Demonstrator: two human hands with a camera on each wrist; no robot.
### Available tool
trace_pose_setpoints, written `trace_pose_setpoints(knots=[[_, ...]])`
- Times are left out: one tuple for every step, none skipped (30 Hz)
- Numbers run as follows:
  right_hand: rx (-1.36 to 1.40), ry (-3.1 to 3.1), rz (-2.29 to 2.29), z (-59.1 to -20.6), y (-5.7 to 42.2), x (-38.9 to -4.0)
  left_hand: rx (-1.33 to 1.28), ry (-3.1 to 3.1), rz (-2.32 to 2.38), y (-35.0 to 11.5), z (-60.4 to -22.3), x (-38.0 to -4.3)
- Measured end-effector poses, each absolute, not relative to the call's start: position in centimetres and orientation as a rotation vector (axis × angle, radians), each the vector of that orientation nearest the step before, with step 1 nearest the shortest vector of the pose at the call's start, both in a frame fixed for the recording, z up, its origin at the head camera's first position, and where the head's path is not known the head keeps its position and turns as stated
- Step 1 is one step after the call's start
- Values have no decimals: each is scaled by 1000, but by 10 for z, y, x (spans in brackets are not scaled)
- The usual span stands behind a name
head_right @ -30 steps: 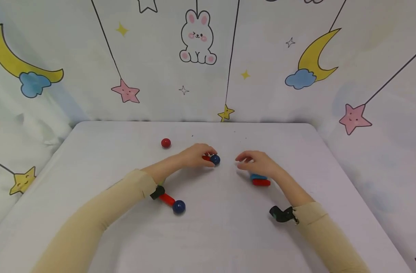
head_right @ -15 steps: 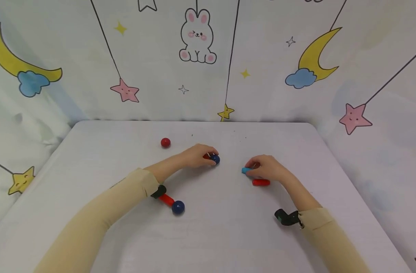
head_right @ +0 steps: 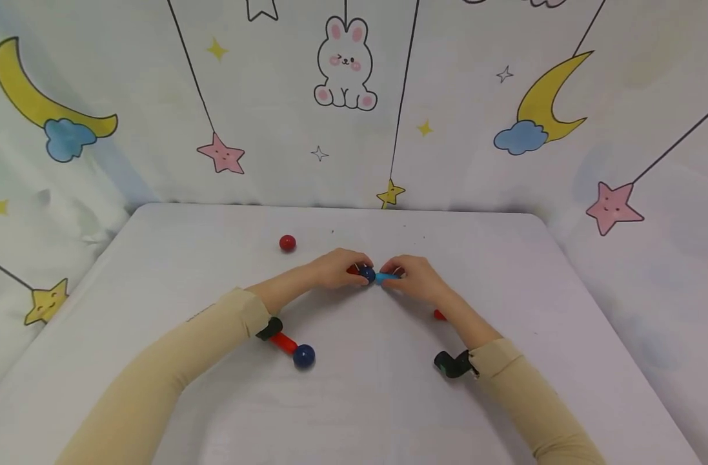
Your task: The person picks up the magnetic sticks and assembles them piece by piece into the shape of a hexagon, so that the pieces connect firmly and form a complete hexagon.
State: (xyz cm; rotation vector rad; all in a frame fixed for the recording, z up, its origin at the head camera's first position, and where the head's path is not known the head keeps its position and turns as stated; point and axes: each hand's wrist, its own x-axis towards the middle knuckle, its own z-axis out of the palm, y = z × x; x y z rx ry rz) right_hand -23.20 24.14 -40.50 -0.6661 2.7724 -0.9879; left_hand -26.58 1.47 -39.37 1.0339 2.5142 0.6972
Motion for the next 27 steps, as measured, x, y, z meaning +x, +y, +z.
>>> trace_pose_setpoints(knots=[[-681,2770,-992,-406,241,-232,1031,2517,693,14,-393,-265],[-690,2765,-998,-406,240,-232,1027,2519,690,13,-393,-265],[-700,2759,-1004,-407,239,-233,1022,2518,688,12,-392,-264],[-706,2751,-1013,-407,239,-233,1018,2519,684,12,-391,-264],[-710,2744,-1020,-407,238,-233,1015,2519,676,11,-391,-264],[-712,2739,-1029,-408,237,-232,1016,2519,668,10,-390,-263],[-714,2736,-1036,-408,236,-233,1021,2522,657,10,-389,-263],[-709,2732,-1044,-408,235,-232,1027,2524,645,9,-388,-262],[-708,2730,-1052,-408,234,-232,1034,2528,633,8,-387,-262],[-705,2729,-1060,-408,233,-232,1043,2534,617,8,-387,-262],[-703,2729,-1066,-407,232,-232,1052,2541,605,7,-386,-261],[-705,2728,-1073,-408,231,-232,1059,2549,592,7,-385,-261],[-708,2724,-1079,-407,230,-232,1061,2556,583,6,-385,-261],[-712,2719,-1086,-407,228,-232,1058,2562,577,5,-384,-260],[-717,2718,-1091,-407,227,-233,1052,2570,574,4,-384,-260],[-719,2716,-1097,-407,226,-233,1048,2576,573,3,-384,-260],[-722,2714,-1102,-408,225,-233,1042,2581,573,2,-384,-259],[-719,2710,-1108,-408,224,-233,1038,2583,571,1,-384,-259],[-714,2703,-1114,-408,222,-234,1034,2585,572,0,-385,-260],[-708,2697,-1118,-407,221,-234,1029,2586,573,-1,-385,-260],[-705,2690,-1119,-407,219,-235,1027,2589,570,-2,-385,-260],[-703,2681,-1121,-407,218,-236,1024,2591,569,-2,-386,-259],[-705,2670,-1117,-408,217,-236,1021,2595,567,-3,-386,-259],[-703,2658,-1113,-407,216,-237,1015,2600,565,-3,-386,-259],[-706,2647,-1104,-407,215,-239,1006,2609,564,-4,-387,-258],[-695,2635,-1093,-407,214,-240,1001,2618,564,-5,-388,-258],[-680,2625,-1081,-407,213,-242,996,2627,563,-6,-388,-257]])
